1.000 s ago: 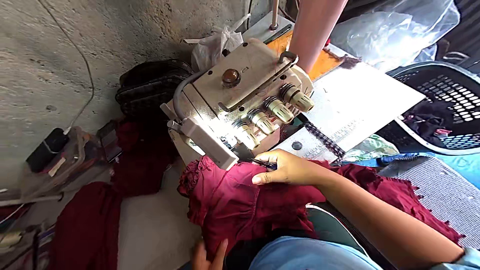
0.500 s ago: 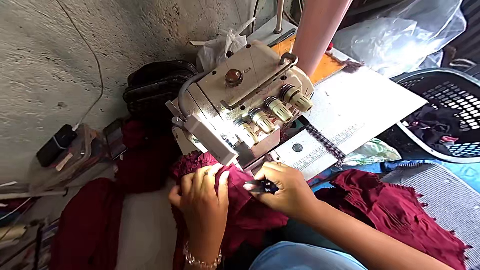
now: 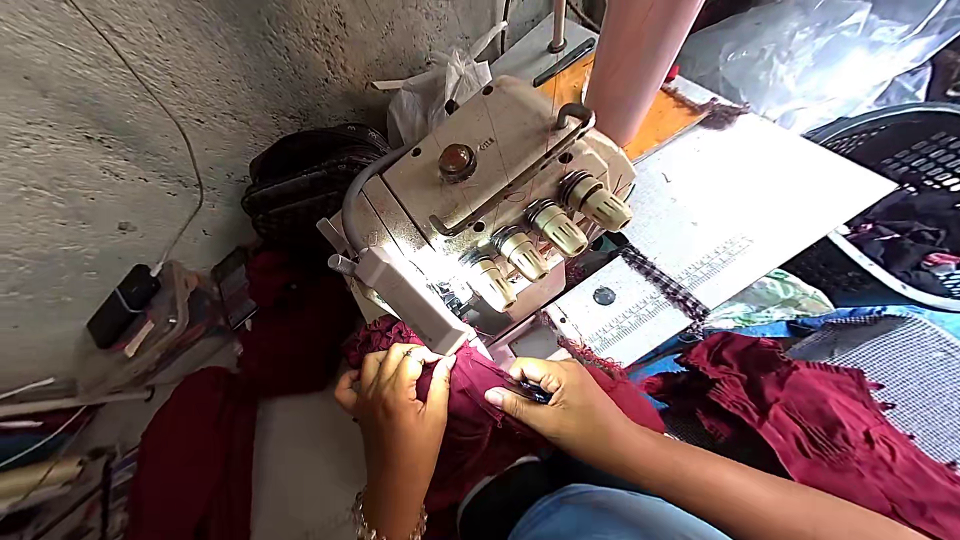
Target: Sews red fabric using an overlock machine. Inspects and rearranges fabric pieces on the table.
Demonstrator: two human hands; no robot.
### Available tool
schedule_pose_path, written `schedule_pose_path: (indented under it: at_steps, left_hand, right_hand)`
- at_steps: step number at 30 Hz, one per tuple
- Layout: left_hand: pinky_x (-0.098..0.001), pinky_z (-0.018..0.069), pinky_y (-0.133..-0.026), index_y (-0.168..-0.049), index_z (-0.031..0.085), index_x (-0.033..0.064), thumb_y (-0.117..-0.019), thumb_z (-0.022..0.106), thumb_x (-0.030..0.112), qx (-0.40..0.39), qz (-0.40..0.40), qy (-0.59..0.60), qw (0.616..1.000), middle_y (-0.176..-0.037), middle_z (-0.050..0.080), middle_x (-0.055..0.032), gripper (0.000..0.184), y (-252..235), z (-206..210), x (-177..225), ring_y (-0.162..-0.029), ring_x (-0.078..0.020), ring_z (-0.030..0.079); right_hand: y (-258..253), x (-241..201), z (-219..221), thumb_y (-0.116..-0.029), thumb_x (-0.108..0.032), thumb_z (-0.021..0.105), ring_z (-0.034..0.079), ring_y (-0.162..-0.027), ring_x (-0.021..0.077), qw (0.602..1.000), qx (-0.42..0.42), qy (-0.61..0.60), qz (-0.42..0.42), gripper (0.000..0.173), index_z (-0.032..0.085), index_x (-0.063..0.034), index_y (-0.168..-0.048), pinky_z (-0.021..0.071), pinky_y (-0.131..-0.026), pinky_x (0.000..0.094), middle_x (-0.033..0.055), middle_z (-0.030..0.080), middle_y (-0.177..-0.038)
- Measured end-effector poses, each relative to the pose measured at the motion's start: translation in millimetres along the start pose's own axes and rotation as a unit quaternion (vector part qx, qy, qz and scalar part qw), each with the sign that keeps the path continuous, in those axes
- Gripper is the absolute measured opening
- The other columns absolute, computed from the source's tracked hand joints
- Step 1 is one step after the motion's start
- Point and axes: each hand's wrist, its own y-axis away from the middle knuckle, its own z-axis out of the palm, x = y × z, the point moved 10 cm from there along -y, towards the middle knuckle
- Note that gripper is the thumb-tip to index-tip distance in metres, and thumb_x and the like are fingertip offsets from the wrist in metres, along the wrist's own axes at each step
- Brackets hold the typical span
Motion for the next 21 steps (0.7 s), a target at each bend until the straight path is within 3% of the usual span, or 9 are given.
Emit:
schedule_pose_path:
  at_steps: [4, 10, 12, 14, 15, 17, 18, 21]
  left_hand:
    - [-0.0493, 0.031, -0.09, -0.083, 0.076, 0.0184, -0.0892, 0.063, 0.032, -0.009, 0.011, -0.016, 1.0, -0.088, 0.073, 0.0031, 0.019, -2, 0, 4, -0.089, -0.0159, 0.063]
    - [-0.049, 0.0301, -0.091, -0.084, 0.076, 0.0196, -0.0884, 0.063, 0.033, -0.004, -0.002, -0.004, 1.0, -0.088, 0.073, 0.0047, 0.019, -2, 1, 2, -0.09, -0.0131, 0.062]
    - [-0.0502, 0.0301, -0.092, -0.087, 0.078, 0.0206, -0.0895, 0.063, 0.037, 0.001, -0.001, -0.016, 1.0, -0.092, 0.074, 0.0044, 0.022, 0, -2, 4, -0.094, -0.0145, 0.063]
    - [-0.0531, 0.0316, -0.092, -0.091, 0.077, 0.017, -0.0944, 0.06, 0.039, 0.014, 0.0, -0.041, 0.999, -0.096, 0.073, -0.0025, 0.028, 5, -13, 13, -0.097, -0.0215, 0.063]
    - [-0.0505, 0.0334, -0.089, -0.091, 0.074, 0.0144, -0.0982, 0.057, 0.04, 0.013, -0.002, -0.038, 0.999, -0.093, 0.07, -0.0051, 0.032, 9, -20, 20, -0.092, -0.0231, 0.061]
    - [-0.039, 0.0452, -0.072, -0.087, 0.072, 0.0148, -0.1018, 0.052, 0.05, -0.025, -0.009, -0.005, 1.0, -0.079, 0.068, -0.0012, 0.043, 18, -21, 32, -0.074, -0.0157, 0.062]
    - [-0.0344, 0.0463, -0.063, -0.086, 0.074, 0.0141, -0.1002, 0.054, 0.05, -0.041, -0.012, 0.018, 0.999, -0.072, 0.067, 0.0014, 0.043, 23, -14, 36, -0.064, -0.012, 0.06]
    - [-0.0222, 0.0433, -0.053, -0.083, 0.072, 0.0145, -0.0923, 0.06, 0.033, -0.028, -0.04, 0.048, 0.998, -0.064, 0.062, 0.008, 0.024, 31, 5, 30, -0.055, -0.0014, 0.055]
  right_hand:
    - [8, -14, -3, -0.0923, -0.033, 0.068, 0.058, -0.057, 0.008, 0.986, 0.052, 0.112, -0.11, 0.025, 0.068, -0.0097, -0.083, 0.0445, -0.05, 0.0263, -0.0001, 0.062, -0.063]
    - [12, -35, -4, -0.094, -0.028, 0.064, 0.057, -0.055, 0.0086, 0.975, 0.056, 0.149, -0.155, 0.021, 0.066, -0.011, -0.082, 0.042, -0.046, 0.0255, -0.0005, 0.06, -0.063]
    - [19, -49, 1, -0.0896, -0.026, 0.064, 0.062, -0.056, 0.0113, 0.96, 0.055, 0.194, -0.195, 0.016, 0.069, -0.011, -0.088, 0.0457, -0.044, 0.0277, 0.0005, 0.065, -0.069]
    - [24, -52, 3, -0.0919, -0.033, 0.065, 0.062, -0.06, 0.0114, 0.961, 0.04, 0.178, -0.208, 0.025, 0.07, -0.009, -0.097, 0.0466, -0.046, 0.0261, 0.0018, 0.065, -0.074]
    - [23, -47, 2, -0.0954, -0.037, 0.065, 0.063, -0.064, 0.0097, 0.97, 0.028, 0.14, -0.197, 0.029, 0.069, -0.0082, -0.099, 0.0482, -0.051, 0.0243, 0.0023, 0.066, -0.077]
    - [20, -31, -3, -0.1002, -0.036, 0.064, 0.065, -0.074, 0.0036, 0.988, 0.007, 0.034, -0.152, 0.03, 0.07, -0.0065, -0.098, 0.0525, -0.064, 0.0189, 0.0022, 0.07, -0.084]
    - [18, -24, -5, -0.1028, -0.033, 0.061, 0.063, -0.074, 0.0005, 0.991, 0.0, -0.011, -0.134, 0.03, 0.07, -0.0051, -0.096, 0.051, -0.066, 0.0154, 0.0018, 0.069, -0.082]
    - [17, -15, -6, -0.1061, -0.025, 0.054, 0.057, -0.071, -0.0024, 0.992, -0.013, -0.054, -0.109, 0.03, 0.068, -0.0027, -0.091, 0.0449, -0.065, 0.0116, 0.0014, 0.064, -0.077]
